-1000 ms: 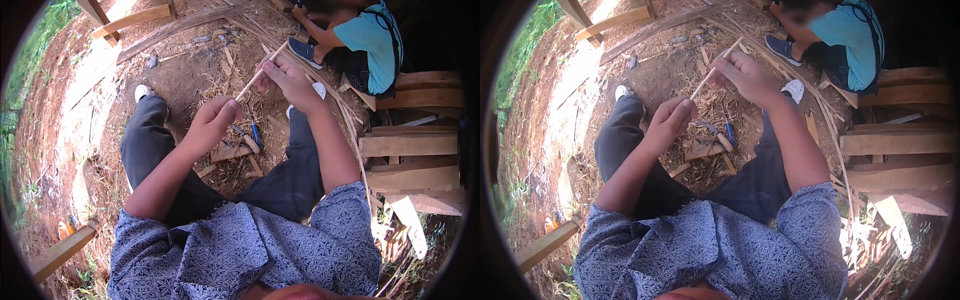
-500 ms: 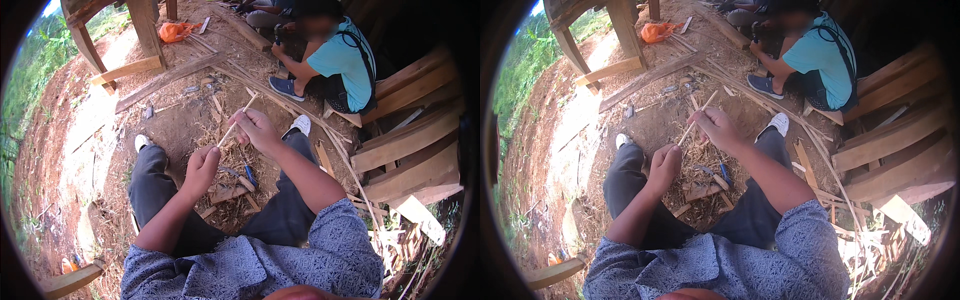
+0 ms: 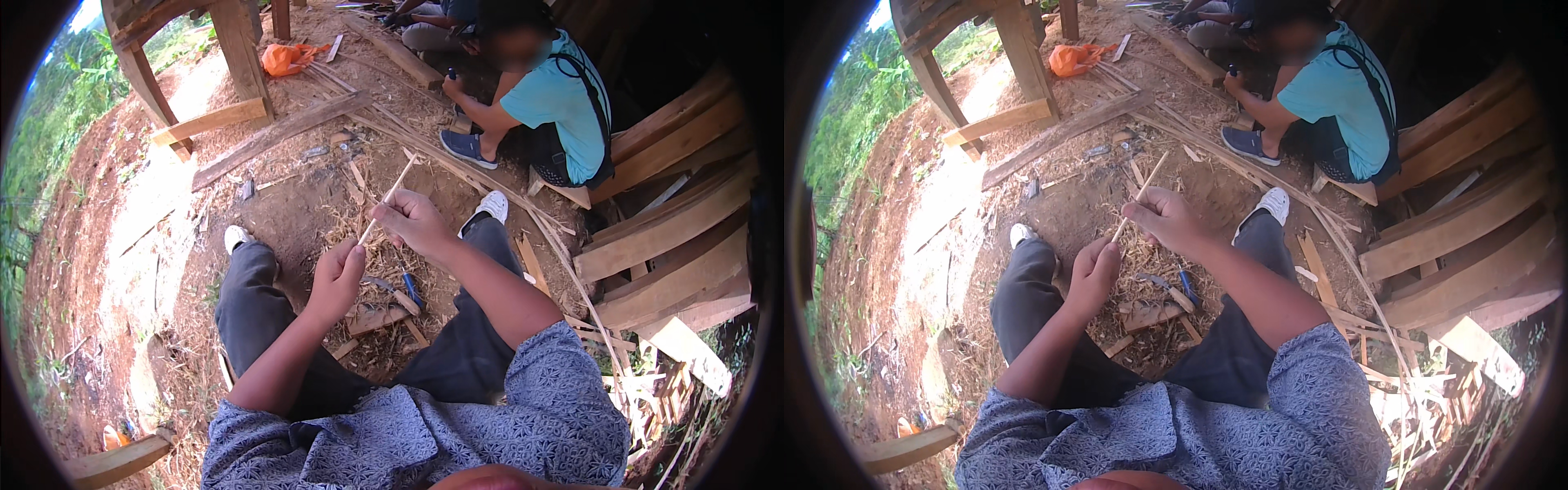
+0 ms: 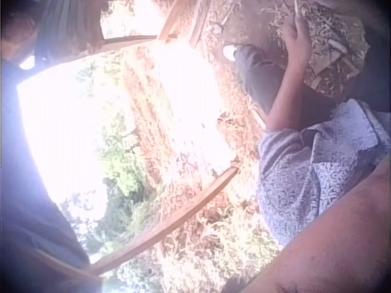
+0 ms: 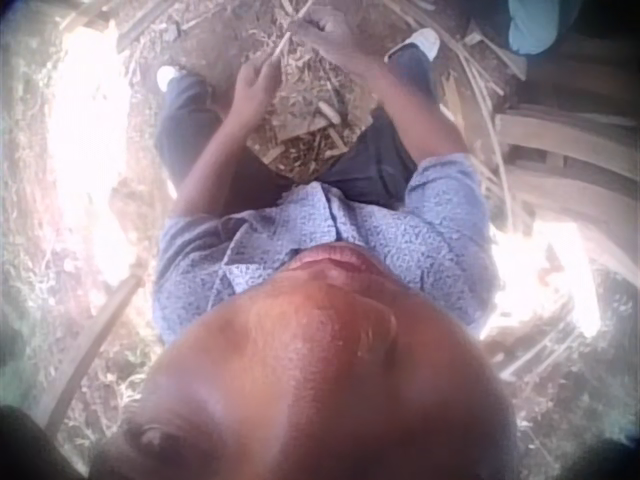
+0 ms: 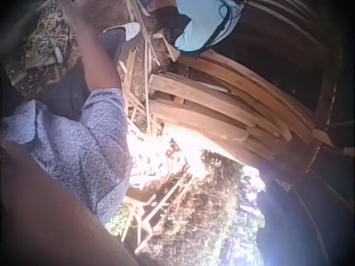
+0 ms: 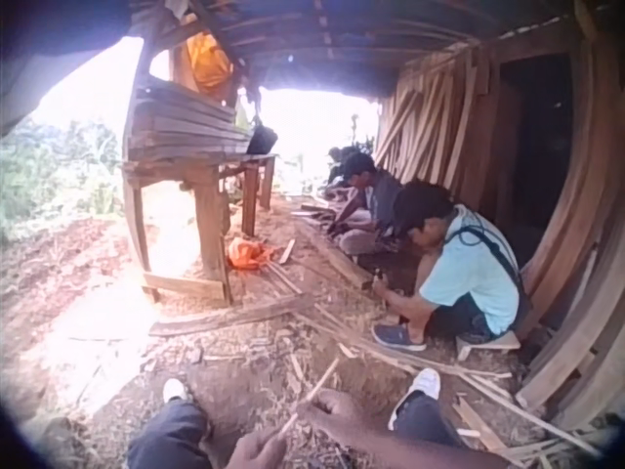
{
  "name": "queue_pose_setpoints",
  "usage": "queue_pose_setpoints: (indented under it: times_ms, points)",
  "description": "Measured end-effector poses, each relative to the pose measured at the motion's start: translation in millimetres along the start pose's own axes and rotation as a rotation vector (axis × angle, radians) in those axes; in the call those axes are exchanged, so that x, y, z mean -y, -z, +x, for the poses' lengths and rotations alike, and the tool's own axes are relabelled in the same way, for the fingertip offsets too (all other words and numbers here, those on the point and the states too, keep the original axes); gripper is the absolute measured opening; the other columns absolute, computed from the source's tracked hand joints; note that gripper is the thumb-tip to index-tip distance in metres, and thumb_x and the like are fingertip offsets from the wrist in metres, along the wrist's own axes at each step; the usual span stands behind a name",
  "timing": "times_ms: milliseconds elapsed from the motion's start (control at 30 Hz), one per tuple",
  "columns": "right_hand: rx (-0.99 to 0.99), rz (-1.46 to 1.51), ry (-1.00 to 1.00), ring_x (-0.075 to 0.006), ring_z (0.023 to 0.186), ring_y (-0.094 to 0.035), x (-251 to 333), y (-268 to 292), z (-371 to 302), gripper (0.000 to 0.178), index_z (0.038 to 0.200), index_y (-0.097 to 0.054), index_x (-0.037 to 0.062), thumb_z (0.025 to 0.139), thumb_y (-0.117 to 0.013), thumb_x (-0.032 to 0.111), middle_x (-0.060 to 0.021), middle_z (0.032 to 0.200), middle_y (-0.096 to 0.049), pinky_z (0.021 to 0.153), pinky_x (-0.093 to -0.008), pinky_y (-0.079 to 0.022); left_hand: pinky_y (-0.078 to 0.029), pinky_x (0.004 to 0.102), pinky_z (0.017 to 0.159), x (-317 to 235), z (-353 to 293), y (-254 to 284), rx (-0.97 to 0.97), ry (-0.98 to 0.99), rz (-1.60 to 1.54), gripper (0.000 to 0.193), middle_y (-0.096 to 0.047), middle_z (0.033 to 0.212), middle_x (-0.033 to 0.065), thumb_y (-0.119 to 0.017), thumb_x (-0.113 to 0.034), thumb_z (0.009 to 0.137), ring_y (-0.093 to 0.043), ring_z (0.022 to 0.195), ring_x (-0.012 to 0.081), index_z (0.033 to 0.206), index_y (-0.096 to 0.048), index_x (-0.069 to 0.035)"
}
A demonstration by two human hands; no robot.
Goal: The person sits on the ground and uses a knife to shave and smooth a thin wooden stick. They rotate the stick frequently to work on different sides, removing thin shavings and refining the surface.
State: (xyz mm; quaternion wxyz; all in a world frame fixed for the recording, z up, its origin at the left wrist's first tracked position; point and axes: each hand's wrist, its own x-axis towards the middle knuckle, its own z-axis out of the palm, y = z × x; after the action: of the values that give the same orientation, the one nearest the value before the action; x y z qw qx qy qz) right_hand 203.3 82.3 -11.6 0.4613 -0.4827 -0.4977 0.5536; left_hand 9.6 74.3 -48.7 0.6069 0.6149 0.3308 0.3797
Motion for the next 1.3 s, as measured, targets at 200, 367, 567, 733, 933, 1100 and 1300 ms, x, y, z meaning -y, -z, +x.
queue_pose_setpoints:
  times_ms: [200,367,567,733,933,1100,1300]
  points:
    - [0.069,-0.072,-0.028,-0.0057,0.056,-0.045,-4,8,4,0.026,0.097,-0.055,0.0024,0.101,-0.054,0.028,0.0029,0.067,-0.046,0.054,-0.0236,-0.043,-0.033,0.0341,0.052,-2,-1,-1,-0.078,-0.073,0.205,0.034,-0.039,0.058,0.0046,-0.047,-0.022,0.102,-0.037,0.056,0.0106,0.076,-0.047,0.0]
    - [0.149,-0.015,-0.006,-0.0057,0.063,-0.042,7,9,1,0.028,0.105,-0.054,0.0011,0.105,-0.044,0.027,0.0018,0.074,-0.045,0.06,-0.0253,-0.044,-0.035,0.0364,0.051,-8,0,2,-0.116,-0.107,0.267,0.033,-0.041,0.056,0.0094,-0.047,-0.021,0.102,-0.037,0.051,0.0164,0.076,-0.049,0.001]
    - [0.173,-0.178,-0.005,-0.0048,0.059,-0.046,-5,-2,-3,0.021,0.101,-0.059,0.0016,0.101,-0.054,0.022,0.0023,0.069,-0.05,0.055,-0.023,-0.041,-0.036,0.038,0.052,-5,5,-1,-0.097,-0.131,0.311,0.034,-0.042,0.058,0.0135,-0.045,-0.021,0.103,-0.038,0.05,0.0213,0.077,-0.05,0.001]
    - [0.096,-0.182,0.045,-0.0036,0.056,-0.046,21,13,0,0.021,0.094,-0.06,0.0005,0.1,-0.056,0.02,0.0028,0.068,-0.053,0.051,-0.021,-0.038,-0.036,0.0371,0.053,-9,3,-4,-0.075,-0.077,0.286,0.036,-0.041,0.058,0.0127,-0.043,-0.022,0.104,-0.038,0.051,0.0206,0.077,-0.05,0.001]
    - [0.114,-0.325,0.101,-0.0029,0.057,-0.048,3,-9,-5,0.019,0.095,-0.06,0.0019,0.098,-0.059,0.02,0.0033,0.068,-0.052,0.05,-0.0207,-0.038,-0.036,0.0351,0.055,-9,9,-4,-0.053,-0.054,0.141,0.038,-0.042,0.06,0.0068,-0.041,-0.024,0.105,-0.039,0.056,0.0164,0.077,-0.047,0.0]
    - [0.012,-0.202,0.19,-0.0032,0.056,-0.046,13,5,1,0.018,0.092,-0.058,0.0024,0.1,-0.057,0.019,0.0041,0.067,-0.05,0.05,-0.0208,-0.037,-0.037,0.0345,0.055,-10,7,-7,-0.033,-0.083,0.15,0.038,-0.043,0.062,0.0049,-0.04,-0.026,0.105,-0.04,0.057,0.0143,0.078,-0.048,-0.001]
    - [-0.076,-0.275,0.173,-0.0025,0.054,-0.043,-12,3,-2,0.021,0.089,-0.056,0.0035,0.1,-0.056,0.022,0.0049,0.066,-0.047,0.05,-0.0208,-0.035,-0.037,0.0344,0.055,-5,5,-11,-0.012,-0.009,0.123,0.038,-0.043,0.063,0.0043,-0.039,-0.026,0.106,-0.039,0.058,0.0133,0.078,-0.047,-0.001]
